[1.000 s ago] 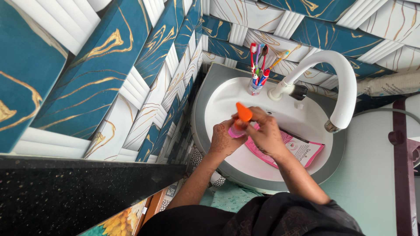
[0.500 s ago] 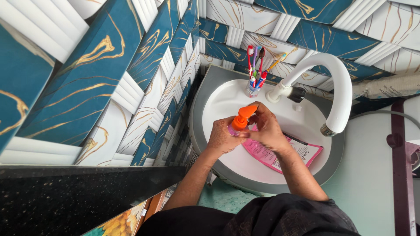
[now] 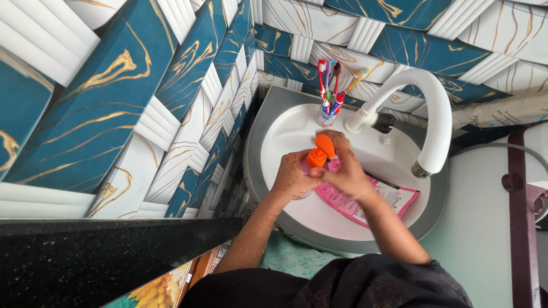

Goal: The person refills a pink soap dispenser by removing the pump, pouring liquid soap from a large refill pouch into the container, and then screwing the pump back on.

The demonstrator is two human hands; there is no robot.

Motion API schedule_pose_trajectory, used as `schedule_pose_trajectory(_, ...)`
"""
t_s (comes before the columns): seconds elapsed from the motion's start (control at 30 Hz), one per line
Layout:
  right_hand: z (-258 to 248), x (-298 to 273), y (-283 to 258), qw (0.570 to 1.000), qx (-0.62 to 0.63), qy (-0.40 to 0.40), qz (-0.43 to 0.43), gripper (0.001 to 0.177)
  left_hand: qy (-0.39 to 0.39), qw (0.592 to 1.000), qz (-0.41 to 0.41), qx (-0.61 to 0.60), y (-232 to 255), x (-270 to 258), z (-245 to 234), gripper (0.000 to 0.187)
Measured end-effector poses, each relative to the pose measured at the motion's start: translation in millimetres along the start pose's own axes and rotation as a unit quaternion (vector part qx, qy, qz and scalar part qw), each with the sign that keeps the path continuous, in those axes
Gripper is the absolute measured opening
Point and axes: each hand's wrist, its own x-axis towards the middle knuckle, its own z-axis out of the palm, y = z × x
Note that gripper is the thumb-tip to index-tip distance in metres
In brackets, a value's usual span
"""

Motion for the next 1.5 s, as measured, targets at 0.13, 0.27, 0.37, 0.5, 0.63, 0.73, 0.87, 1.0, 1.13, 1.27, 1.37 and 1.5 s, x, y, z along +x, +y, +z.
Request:
schedule_pose_trajectory(0.13,-28,5,15,0.941,0.293,-0.169,0.000,0.055,-0.056,0.997,-0.036,-0.048,4,2,-4,0.040)
schedule_pose_trajectory(0.27,-19,-1,22,0.989,0.117,-0.090,0.007,0.043,-0.095,0.984,-0.102,-0.109,13,6,-3,0.041)
schedule_pose_trajectory(0.37,-1,-11,8,0.997,-0.017,0.027,0.073,0.055,-0.060,0.990,-0.087,-0.094,17,7,2,0.038)
schedule_pose_trajectory(0.5,-16,-7,-2,0.989,0.069,0.029,0.130,0.080,-0.061,0.994,-0.066,-0.058,16,10,3,0.039)
schedule_pose_trajectory(0.63,-39,2,3,0.960,0.257,-0.086,0.076,0.060,-0.081,0.994,-0.039,-0.064,18,8,7,0.038)
schedule_pose_trajectory(0.73,-36,4,5,0.972,0.202,-0.121,0.015,0.052,-0.075,0.995,-0.046,-0.043,17,10,11,0.047)
schedule_pose_trajectory(0.87,-7,-12,-4,0.997,-0.013,0.025,0.074,0.051,-0.015,0.997,-0.079,-0.008,21,7,21,0.037)
schedule_pose_trajectory(1.0,-6,-17,-6,0.989,-0.090,0.092,0.075,0.044,-0.005,0.992,-0.127,0.015,26,9,25,0.039)
schedule_pose_trajectory(1.13,-52,-3,7,0.962,0.210,-0.119,0.127,0.056,-0.081,0.996,-0.011,-0.043,25,16,10,0.038)
schedule_pose_trajectory(1.27,-46,-8,30,0.931,0.318,-0.161,0.080,0.040,-0.213,0.941,-0.196,-0.174,31,18,10,0.049)
schedule_pose_trajectory(1.37,-27,-27,43,0.963,0.257,-0.049,0.064,0.040,-0.138,0.975,-0.139,-0.107,22,16,23,0.047)
schedule_pose_trajectory(1.5,-1,-38,46,0.980,0.139,0.116,0.084,0.042,-0.006,0.996,-0.086,0.037,13,14,43,0.049)
